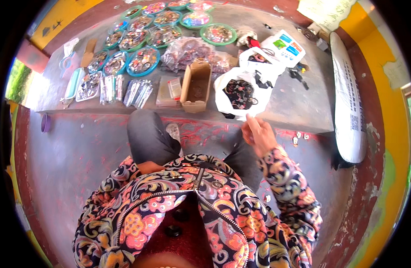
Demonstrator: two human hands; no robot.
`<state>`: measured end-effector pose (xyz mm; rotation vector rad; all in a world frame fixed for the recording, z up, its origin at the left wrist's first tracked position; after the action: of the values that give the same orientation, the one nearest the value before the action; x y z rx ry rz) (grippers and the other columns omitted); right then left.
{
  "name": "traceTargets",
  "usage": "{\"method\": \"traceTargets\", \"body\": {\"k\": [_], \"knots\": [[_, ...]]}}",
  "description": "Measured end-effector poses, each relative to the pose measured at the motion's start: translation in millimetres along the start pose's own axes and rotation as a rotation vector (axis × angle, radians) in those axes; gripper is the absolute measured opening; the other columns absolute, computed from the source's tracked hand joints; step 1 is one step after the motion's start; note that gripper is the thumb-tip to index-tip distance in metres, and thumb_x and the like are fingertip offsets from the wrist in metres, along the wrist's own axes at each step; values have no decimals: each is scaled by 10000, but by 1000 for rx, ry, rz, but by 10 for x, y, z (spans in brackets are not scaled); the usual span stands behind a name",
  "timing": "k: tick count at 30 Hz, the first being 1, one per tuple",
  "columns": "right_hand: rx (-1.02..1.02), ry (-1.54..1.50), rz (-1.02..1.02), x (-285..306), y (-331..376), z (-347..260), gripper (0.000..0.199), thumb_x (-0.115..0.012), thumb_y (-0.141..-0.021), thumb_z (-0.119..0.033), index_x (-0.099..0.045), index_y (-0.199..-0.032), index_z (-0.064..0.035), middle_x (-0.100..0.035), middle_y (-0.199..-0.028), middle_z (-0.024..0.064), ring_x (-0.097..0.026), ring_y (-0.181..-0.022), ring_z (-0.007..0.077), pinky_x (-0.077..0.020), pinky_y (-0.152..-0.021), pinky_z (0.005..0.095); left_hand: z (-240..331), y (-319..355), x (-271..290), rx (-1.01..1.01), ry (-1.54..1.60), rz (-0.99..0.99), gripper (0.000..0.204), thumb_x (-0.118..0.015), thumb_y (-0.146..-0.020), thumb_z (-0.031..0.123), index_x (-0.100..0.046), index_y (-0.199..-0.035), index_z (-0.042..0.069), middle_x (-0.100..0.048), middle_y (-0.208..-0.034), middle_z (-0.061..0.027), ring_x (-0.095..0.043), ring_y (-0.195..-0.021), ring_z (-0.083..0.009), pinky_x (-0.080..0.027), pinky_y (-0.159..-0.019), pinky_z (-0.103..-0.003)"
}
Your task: The person sits on the floor and assembles hair accessories by hand. They pick up small black hair ties and red plastic clips, attach the clips to the ties, and place the finished items into a small cardboard box.
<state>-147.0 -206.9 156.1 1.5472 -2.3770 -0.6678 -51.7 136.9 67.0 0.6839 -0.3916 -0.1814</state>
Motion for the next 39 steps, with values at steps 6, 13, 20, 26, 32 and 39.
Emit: {"method": "traceTargets", "body": {"k": [6, 13, 20, 26, 32, 39], "knots": [[1, -772, 30, -289, -455, 289, 415, -436, -831, -433, -505, -674, -55, -482, -552, 36, -460, -480, 150, -370, -448, 247, 308, 170, 277, -175, 379, 149, 211, -519, -816, 232, -574, -849, 31, -583, -725, -22, -532, -674, -93, -414, -614, -233], [130, -952, -41, -754, -572, 159, 431, -369, -860, -423, -504, -710, -43, -508, -613, 65, -496, -588, 187, -401, -551, 269, 741, -373, 560, -358, 810, 390, 252, -465, -845, 236, -515, -943, 9, -575, -826, -54, -548, -746, -104, -419, -515, -187], [136, -956, -19, -862, -570, 265, 428, -345, -863, -437, -506, -772, -51, -533, -715, 72, -507, -696, 193, -393, -641, 286, 1024, -884, 408, -291, 1337, 290, 237, -483, -840, 218, -529, -885, -10, -601, -844, -137, -583, -663, -175, -373, -381, -179], [112, -619, 181, -675, -583, 371, 368, -459, -825, -374, -465, -1077, -107, -510, -1023, 36, -436, -963, 154, -328, -765, 316, 808, -845, 469, -191, 1399, 483, 209, -514, -824, 215, -550, -822, 9, -600, -716, -133, -572, -576, -153, -344, -355, -180], [429, 172, 171, -761, -343, 277, 342, -526, -688, 15, -529, -1022, -57, -490, -1092, 70, -448, -1018, 192, -354, -829, 270, 737, -694, 569, -177, 1483, 487, 220, -557, -784, 258, -556, -776, 38, -584, -689, -90, -546, -569, -134, -342, -417, -198], [995, 920, 71, -1000, -197, 197, 268, -634, -629, -26, -609, -891, -73, -563, -923, 91, -503, -919, 273, -405, -789, 322, 710, -702, 543, -218, 1517, 337, 288, -502, -815, 305, -557, -715, 40, -569, -640, -64, -531, -548, -127, -342, -408, -203]]}}
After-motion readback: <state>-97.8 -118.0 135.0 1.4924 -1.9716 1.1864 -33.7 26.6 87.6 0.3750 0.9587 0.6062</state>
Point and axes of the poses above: each hand's wrist, its own y-axis away from the middle knuckle, its own x-axis out of the back of the hand, z = x × y, the point moved 2 cm from there along -y, towards the middle knuckle
